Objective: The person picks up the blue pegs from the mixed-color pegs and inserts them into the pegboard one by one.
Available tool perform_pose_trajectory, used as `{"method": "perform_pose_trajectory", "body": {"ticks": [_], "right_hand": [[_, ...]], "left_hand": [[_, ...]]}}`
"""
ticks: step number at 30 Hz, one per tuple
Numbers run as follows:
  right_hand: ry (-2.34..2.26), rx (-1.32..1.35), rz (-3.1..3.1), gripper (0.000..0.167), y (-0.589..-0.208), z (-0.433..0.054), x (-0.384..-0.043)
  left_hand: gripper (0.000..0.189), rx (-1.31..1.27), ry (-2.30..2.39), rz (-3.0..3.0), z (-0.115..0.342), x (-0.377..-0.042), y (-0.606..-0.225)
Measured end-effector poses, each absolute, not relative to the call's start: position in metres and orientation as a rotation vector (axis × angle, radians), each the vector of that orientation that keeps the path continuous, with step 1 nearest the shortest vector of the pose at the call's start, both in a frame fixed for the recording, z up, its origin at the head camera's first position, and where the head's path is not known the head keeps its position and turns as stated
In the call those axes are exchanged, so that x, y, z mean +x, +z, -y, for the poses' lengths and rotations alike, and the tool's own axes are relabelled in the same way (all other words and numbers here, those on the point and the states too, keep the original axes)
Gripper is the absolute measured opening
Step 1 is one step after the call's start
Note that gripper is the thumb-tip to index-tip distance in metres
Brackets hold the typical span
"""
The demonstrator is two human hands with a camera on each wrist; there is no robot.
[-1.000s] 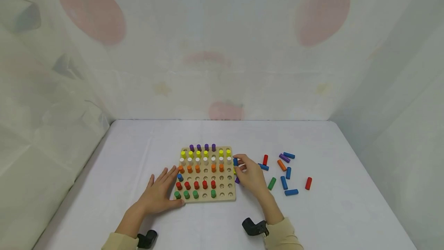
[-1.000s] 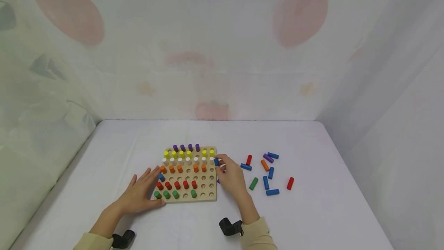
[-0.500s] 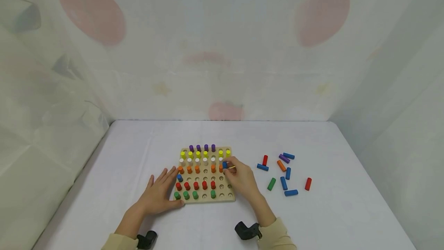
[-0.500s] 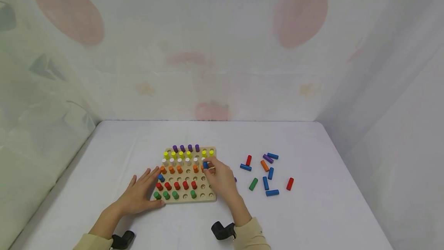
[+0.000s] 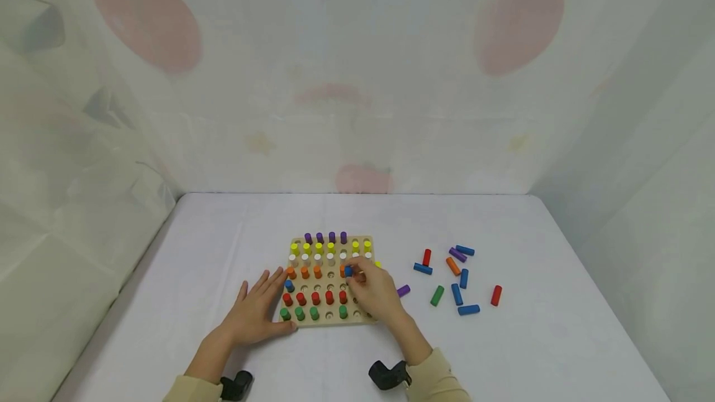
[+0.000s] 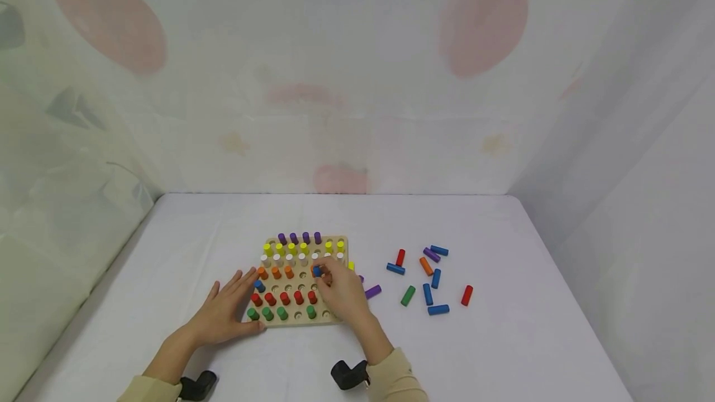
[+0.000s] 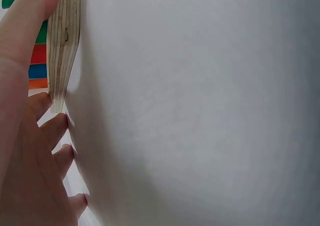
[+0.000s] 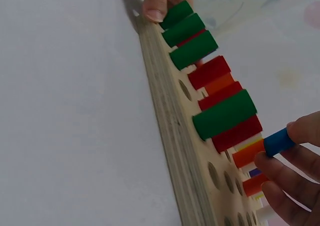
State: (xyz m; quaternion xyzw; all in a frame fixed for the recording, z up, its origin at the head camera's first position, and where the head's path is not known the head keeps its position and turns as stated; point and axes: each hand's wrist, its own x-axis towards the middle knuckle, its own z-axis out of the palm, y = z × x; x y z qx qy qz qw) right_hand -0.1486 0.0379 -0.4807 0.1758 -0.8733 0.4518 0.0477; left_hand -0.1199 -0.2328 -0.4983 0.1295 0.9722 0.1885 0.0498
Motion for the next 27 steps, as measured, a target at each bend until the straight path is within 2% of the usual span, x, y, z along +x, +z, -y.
{"method": "perform_pose_trajectory", "body": {"ticks": [27], "right_hand": [[1.245,0.707,2.686,0.021,-0.486,0.003,-0.149]], "left_hand": [[0.106,0.388,0.564,-2.964,0.232,-0.120,-0.498]]}}
